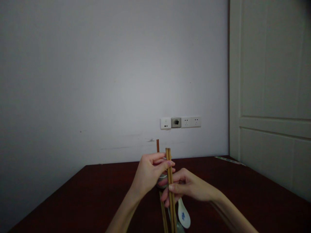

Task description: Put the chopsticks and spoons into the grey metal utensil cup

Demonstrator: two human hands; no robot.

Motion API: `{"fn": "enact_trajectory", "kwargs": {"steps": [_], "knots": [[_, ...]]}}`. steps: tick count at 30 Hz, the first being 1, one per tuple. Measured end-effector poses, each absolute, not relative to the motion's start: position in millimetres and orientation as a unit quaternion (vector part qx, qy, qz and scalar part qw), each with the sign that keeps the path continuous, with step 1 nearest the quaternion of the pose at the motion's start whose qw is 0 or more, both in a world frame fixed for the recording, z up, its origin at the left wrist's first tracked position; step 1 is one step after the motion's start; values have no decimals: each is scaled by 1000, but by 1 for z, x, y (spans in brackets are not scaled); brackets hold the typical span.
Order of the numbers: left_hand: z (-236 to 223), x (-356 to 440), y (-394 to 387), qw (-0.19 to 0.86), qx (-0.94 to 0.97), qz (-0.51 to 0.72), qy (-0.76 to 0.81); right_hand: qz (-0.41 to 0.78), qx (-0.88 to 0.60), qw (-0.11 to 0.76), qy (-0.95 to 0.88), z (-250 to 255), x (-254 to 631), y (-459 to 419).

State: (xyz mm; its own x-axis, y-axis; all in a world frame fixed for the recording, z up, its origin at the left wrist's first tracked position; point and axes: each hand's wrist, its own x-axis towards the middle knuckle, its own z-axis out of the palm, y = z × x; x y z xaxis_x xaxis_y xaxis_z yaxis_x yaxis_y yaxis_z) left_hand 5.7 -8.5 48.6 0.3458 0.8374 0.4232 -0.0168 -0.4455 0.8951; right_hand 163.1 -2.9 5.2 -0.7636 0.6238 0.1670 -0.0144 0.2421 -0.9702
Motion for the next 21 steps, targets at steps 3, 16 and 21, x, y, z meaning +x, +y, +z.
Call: {"fn": "enact_trajectory", "kwargs": {"steps": [3, 16, 21], "knots": [[49, 5, -8, 427, 705, 485, 292, 578, -204, 276, -741, 5, 163, -2], [46, 6, -3, 417, 713, 484, 289, 594, -201, 284, -725, -2, 163, 4], [40, 6, 8, 416, 713, 482, 293, 580, -236, 299, -720, -2, 160, 5]]}}
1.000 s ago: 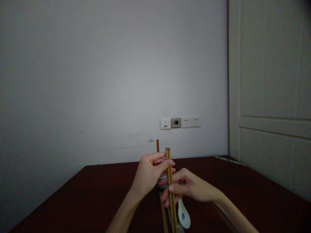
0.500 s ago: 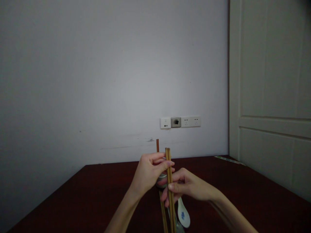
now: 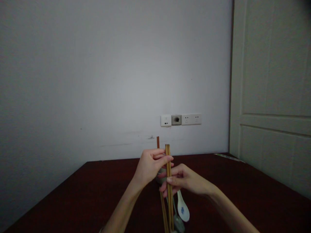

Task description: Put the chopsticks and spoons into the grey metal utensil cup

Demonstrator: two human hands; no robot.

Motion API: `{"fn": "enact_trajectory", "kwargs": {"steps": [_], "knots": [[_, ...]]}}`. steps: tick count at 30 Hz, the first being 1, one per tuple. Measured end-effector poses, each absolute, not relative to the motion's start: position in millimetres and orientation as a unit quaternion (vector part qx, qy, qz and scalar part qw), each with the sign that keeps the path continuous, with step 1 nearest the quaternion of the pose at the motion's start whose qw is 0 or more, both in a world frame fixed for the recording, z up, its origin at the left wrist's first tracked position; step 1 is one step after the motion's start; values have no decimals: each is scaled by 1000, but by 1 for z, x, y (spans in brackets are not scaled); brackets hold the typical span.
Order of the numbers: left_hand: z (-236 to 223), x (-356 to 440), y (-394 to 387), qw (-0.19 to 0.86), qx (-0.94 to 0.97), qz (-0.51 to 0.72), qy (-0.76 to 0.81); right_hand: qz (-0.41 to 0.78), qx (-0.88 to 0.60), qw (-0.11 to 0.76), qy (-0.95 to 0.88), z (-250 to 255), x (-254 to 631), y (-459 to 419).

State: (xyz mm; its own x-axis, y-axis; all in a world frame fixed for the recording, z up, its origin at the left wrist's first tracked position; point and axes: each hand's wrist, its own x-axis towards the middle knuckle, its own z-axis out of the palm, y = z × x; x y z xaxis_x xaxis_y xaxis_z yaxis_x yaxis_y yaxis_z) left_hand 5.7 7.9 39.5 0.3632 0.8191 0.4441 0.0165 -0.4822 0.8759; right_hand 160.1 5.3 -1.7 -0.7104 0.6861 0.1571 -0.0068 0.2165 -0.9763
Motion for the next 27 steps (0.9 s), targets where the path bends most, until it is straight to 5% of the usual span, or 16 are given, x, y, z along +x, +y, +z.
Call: {"fn": "enact_trajectory", "kwargs": {"steps": [13, 27], "knots": [[30, 4, 29, 449, 664, 516, 302, 524, -355, 475, -611, -5, 153, 13], [23, 10, 33, 457, 657, 525, 290, 519, -377, 485, -594, -11, 153, 20]]}}
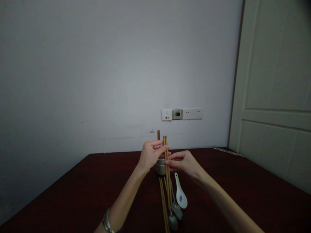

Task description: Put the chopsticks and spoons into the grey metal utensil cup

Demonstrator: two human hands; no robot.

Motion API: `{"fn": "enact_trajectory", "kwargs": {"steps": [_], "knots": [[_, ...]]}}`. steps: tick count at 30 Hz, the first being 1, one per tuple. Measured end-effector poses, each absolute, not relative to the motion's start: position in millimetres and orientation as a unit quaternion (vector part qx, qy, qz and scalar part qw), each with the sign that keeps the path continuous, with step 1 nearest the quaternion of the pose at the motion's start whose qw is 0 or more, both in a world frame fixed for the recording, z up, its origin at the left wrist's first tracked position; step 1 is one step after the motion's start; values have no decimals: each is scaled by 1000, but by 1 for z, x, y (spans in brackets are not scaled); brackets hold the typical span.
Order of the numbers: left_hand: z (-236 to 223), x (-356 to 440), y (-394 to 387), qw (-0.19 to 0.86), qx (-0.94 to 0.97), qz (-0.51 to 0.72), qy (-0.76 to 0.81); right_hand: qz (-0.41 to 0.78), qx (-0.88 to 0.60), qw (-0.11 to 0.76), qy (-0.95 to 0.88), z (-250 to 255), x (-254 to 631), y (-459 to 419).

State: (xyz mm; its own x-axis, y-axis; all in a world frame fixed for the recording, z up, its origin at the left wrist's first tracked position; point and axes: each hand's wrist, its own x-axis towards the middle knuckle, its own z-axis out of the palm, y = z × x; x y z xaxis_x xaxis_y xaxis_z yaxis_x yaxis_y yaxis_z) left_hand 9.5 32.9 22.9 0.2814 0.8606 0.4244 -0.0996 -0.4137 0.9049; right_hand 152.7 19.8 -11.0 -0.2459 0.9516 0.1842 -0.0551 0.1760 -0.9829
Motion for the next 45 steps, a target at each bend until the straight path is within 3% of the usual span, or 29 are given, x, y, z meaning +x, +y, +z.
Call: {"fn": "enact_trajectory", "kwargs": {"steps": [22, 29, 38, 45], "knots": [[21, 0, 46, 527, 649, 464, 294, 536, -371, 476, -590, -27, 144, 27], [21, -27, 75, 511, 594, 531, 322, 521, -370, 516, -571, -11, 156, 52], [-74, -71, 171, 506, 424, 563, 498, 412, -338, 621, -574, 54, 167, 140], [-133, -88, 190, 552, 342, 529, 547, 391, -384, 625, -556, 39, 158, 185]]}}
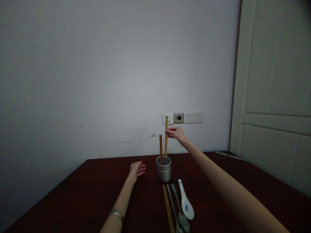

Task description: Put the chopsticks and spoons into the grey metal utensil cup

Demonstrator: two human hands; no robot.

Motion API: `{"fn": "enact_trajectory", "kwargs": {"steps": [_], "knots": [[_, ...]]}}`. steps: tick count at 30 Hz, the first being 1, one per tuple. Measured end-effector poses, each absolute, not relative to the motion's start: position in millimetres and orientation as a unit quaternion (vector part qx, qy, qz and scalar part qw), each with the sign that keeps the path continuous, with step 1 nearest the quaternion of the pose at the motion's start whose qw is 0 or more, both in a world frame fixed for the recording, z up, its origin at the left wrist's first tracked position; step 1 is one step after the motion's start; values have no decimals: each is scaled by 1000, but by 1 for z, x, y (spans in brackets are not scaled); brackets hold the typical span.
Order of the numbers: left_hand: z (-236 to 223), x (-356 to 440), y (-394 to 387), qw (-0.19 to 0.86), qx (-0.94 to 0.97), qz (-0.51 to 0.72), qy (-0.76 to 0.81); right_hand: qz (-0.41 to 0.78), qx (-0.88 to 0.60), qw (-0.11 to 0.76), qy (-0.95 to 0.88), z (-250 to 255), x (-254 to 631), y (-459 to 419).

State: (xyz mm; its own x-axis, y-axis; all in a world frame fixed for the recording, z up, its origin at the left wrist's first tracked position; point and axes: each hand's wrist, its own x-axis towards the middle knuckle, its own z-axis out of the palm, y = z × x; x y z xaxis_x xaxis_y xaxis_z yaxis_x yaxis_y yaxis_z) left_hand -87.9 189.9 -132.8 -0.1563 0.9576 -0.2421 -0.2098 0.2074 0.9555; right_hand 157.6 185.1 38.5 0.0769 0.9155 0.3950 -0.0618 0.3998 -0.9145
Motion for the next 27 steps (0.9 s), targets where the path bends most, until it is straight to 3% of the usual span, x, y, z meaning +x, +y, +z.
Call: {"fn": "enact_trajectory", "kwargs": {"steps": [14, 27], "knots": [[-157, -82, 198, 497, 425, 487, 580, 422, -434, 608, -514, -39, 152, 214], [-159, -81, 200, 479, 438, 476, 593, 424, -451, 574, -537, -61, 143, 209]]}}
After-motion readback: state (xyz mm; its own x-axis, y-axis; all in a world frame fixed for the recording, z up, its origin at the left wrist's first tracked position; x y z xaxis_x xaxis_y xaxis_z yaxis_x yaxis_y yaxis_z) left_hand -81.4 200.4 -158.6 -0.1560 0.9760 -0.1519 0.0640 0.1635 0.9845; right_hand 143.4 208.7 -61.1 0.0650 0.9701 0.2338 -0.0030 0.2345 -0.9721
